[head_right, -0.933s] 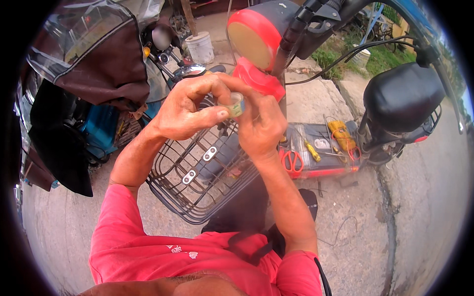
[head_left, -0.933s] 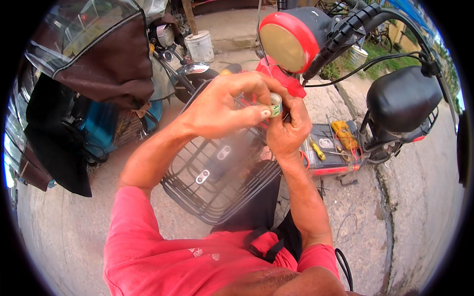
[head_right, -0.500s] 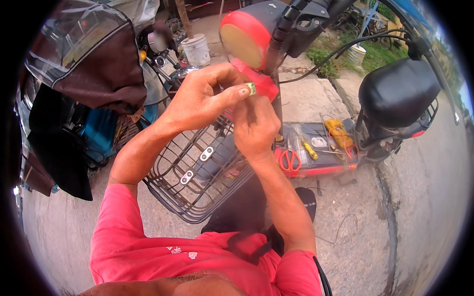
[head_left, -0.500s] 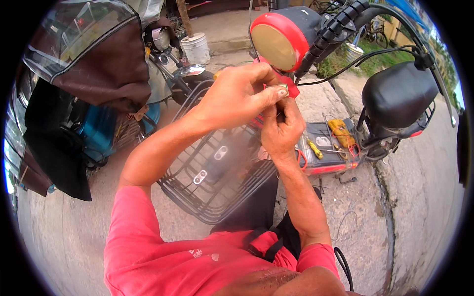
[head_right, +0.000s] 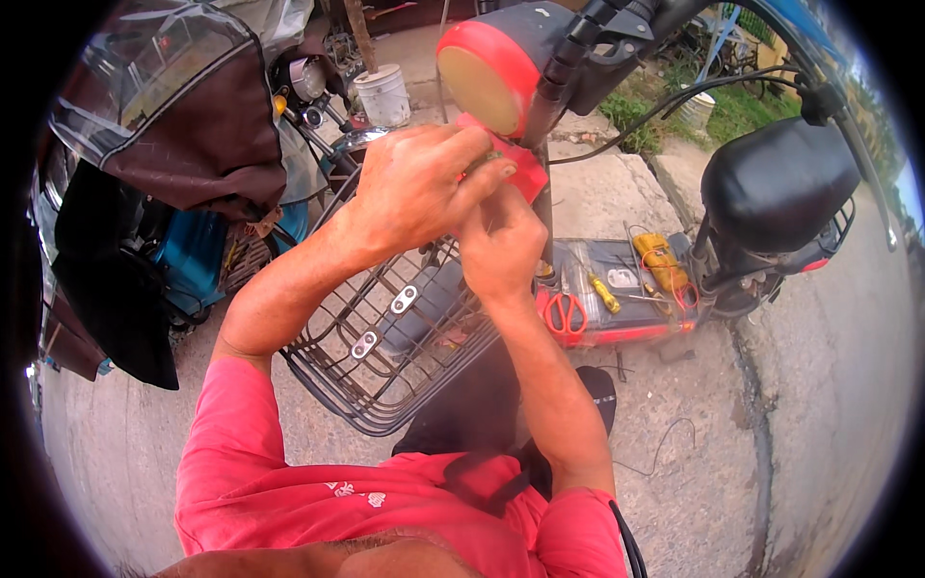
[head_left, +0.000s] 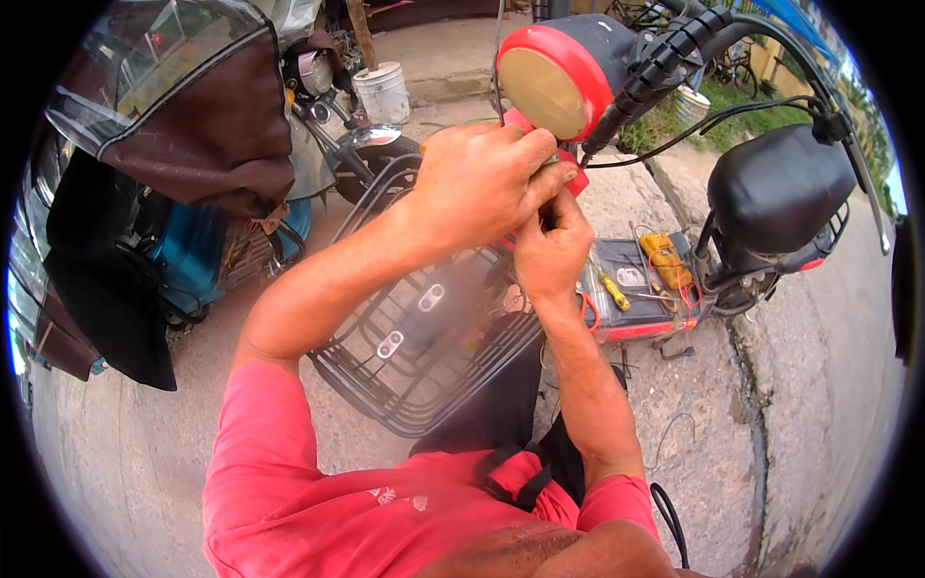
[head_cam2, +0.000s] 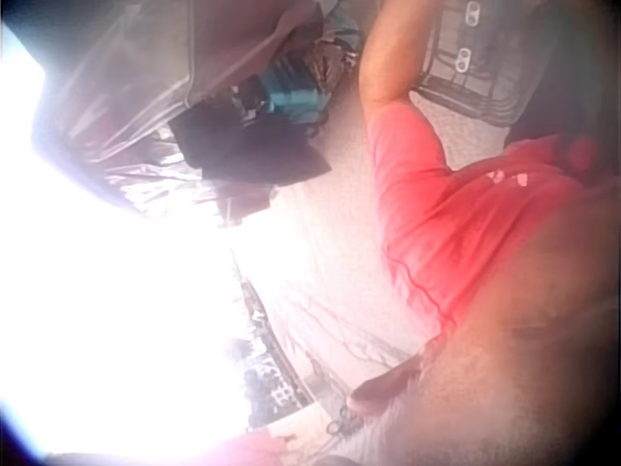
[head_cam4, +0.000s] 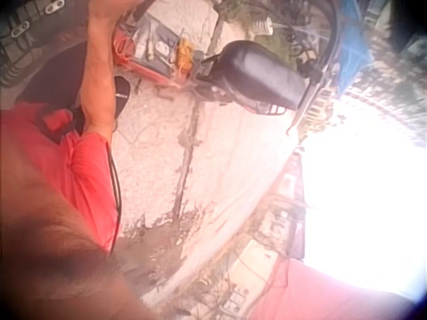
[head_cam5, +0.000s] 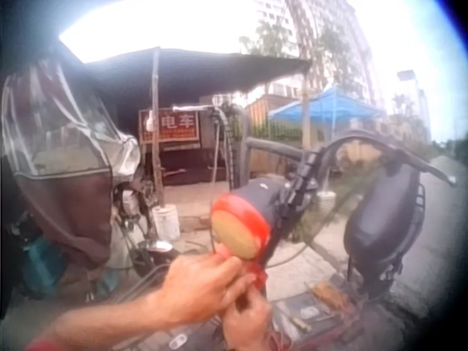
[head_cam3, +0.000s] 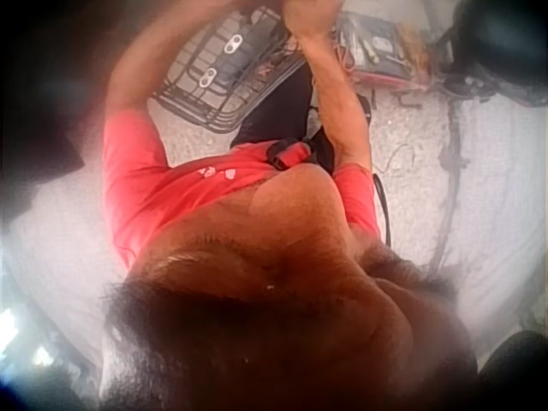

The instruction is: The person unwinds tape from a roll, wraps it around a wire on a bicycle light, and cuts the tape with scissors.

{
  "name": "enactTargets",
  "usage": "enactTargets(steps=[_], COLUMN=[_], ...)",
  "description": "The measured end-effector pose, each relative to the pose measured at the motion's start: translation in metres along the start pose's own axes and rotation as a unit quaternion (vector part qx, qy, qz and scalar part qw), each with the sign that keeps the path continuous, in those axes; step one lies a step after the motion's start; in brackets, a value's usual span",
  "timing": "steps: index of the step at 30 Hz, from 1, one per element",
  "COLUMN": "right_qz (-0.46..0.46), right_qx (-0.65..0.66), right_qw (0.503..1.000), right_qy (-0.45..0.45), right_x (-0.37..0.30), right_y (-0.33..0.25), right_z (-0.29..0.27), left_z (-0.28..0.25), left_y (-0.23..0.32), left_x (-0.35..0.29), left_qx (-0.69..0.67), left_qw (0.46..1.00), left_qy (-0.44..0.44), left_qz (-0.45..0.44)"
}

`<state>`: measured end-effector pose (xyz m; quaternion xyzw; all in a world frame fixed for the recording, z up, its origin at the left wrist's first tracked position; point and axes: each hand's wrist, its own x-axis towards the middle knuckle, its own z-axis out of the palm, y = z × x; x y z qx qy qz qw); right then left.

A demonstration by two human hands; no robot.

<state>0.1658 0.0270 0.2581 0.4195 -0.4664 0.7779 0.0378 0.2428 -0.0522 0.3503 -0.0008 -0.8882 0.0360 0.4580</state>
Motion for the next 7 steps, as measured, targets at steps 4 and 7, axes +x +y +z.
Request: enactTargets(steps=[4, 7], right_qz=[0.039, 0.073], right_qx=[-0.030, -0.080], right_qw=[0.999, 0.994], right_qy=[-0.007, 0.014], right_x=[-0.0035, -0.0036], right_y=[0.0058, 0.0088], right_z=[-0.0007, -0.0033], left_z=[0.0046, 0.0041], left_y=[-0.0045, -0.0032], left_x=[-0.0028, -0.0029], left_qx=[0.004, 0.017], left_qw=[1.000, 0.999], left_qy=[-0.011, -0.032], left_qz=[0.002, -0.025])
